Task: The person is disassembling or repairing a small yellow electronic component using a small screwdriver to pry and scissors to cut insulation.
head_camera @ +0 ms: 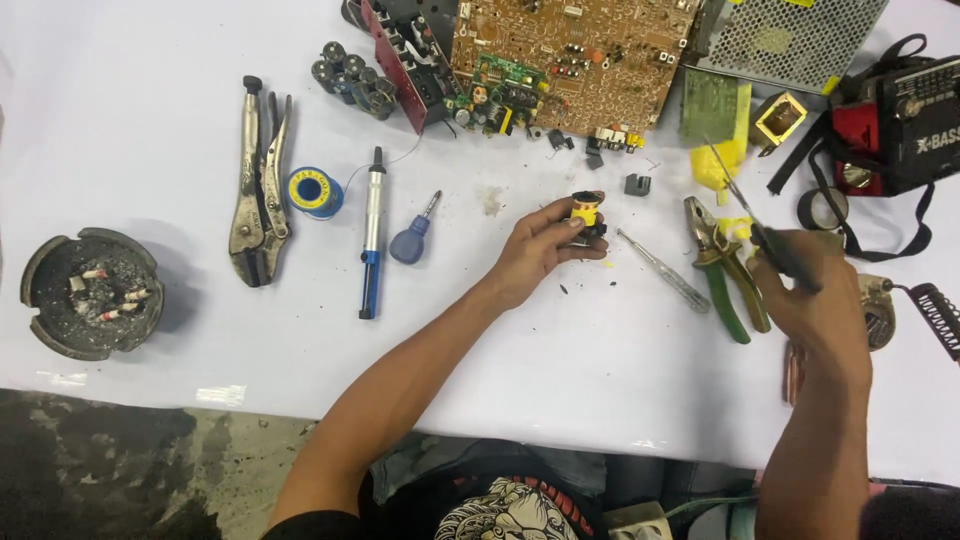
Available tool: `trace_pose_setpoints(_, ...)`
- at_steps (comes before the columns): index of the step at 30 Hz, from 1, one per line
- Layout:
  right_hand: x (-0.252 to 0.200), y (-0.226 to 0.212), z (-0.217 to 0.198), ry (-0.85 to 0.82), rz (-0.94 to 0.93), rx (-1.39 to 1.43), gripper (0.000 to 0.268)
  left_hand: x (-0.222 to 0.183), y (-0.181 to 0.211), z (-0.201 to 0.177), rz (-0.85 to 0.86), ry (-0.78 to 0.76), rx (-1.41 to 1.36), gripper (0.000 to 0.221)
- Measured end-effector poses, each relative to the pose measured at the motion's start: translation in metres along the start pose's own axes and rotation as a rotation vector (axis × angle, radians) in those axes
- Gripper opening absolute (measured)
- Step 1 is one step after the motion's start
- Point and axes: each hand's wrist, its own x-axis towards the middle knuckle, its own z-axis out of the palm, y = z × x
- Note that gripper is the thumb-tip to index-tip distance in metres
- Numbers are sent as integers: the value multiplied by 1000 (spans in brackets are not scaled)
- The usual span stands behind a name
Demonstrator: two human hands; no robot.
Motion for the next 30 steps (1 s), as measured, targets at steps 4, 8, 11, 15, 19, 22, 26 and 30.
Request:
trace_pose_setpoints(4, -11, -14, 0, -68, 22, -29, 40, 2, -3, -2, 15, -16, -10, 27)
trace_pose_setpoints(8, -17, -36, -10, -173, -19, -24, 50, 0, 0, -1, -1, -21, -12, 41)
trace_pose_setpoints(11, -18, -31, -6, -257, -32, -177, 65, -1, 4, 0, -7, -24, -21, 41)
trace_pose_setpoints(15, -25, -25, 3, -172, -62, -331, 69, 0, 4, 0, -26, -24, -31, 41)
trace_pose_setpoints(19, -37, -19, 17, 15, -111, -310, 43, -1, 8, 3, -13, -53, -32, 43)
trace_pose_setpoints(22, -45, -34, 12, 100, -126, -409, 42, -2, 11, 2, -3, -66, -22, 35)
trace_pose_setpoints(26, -54, -32, 12, -75, 188, -110, 44, 0, 15, 0, -43, -78, -32, 26)
trace_pose_setpoints(30, -62, -51, 5, -225, 341, 130, 60, 0, 25, -1, -54, -93, -10, 27)
